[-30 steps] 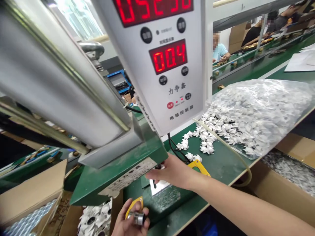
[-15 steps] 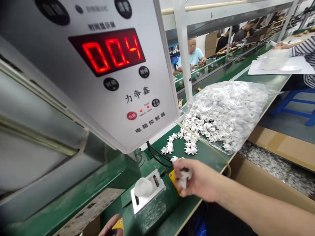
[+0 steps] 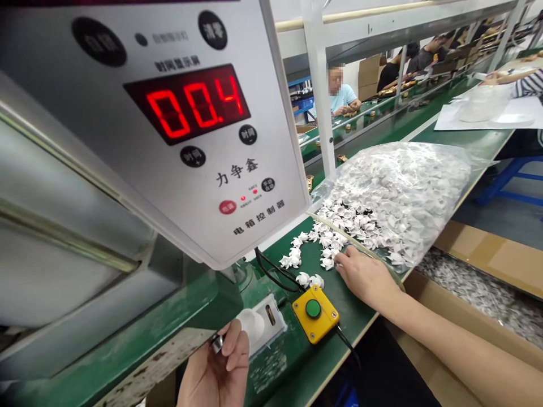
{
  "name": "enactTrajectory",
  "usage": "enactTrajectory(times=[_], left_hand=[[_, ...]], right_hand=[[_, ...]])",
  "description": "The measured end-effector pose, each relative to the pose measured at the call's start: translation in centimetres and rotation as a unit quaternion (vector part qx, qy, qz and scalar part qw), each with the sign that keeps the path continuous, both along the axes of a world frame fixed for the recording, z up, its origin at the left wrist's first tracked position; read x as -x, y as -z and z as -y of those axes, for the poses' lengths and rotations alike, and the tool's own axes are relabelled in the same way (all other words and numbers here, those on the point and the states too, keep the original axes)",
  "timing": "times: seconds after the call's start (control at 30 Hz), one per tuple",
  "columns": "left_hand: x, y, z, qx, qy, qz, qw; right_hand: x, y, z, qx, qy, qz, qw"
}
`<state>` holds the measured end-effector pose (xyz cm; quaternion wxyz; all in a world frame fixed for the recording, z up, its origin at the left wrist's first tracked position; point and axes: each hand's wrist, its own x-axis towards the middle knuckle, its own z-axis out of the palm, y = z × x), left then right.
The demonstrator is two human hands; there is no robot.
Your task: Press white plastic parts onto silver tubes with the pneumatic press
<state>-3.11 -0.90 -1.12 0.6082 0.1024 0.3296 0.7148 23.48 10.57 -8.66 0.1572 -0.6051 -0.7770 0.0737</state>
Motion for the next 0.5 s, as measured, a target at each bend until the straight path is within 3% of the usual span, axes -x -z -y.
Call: enactTrajectory(times=[0.17,0.33,0.43,0.5], left_hand=[[-1.0,-0.4,-0.4,-0.015,0.018,0.03,0.999],[-1.6,-1.1,-1.5,-0.051,0.046,0.126,0.99],[-2.0,-1.7,-1.8,-0.054,0.061,0.131,0.988],[-2.3,-2.0,-1.6,-0.027,0.042,0.066,0.997]], right_hand=[[-2.6,0.7,0.0,0.028,-0.052,-0.026,0.998],[-3.9,0.9,-0.6,0.071,-0.039,-0.095,0.992],[-3.7,-0.3,0.0,0.089,-0.031,-0.142,0.985],[-2.9,-2.1,1.1,0.078,-0.029,-0.185,0.979]])
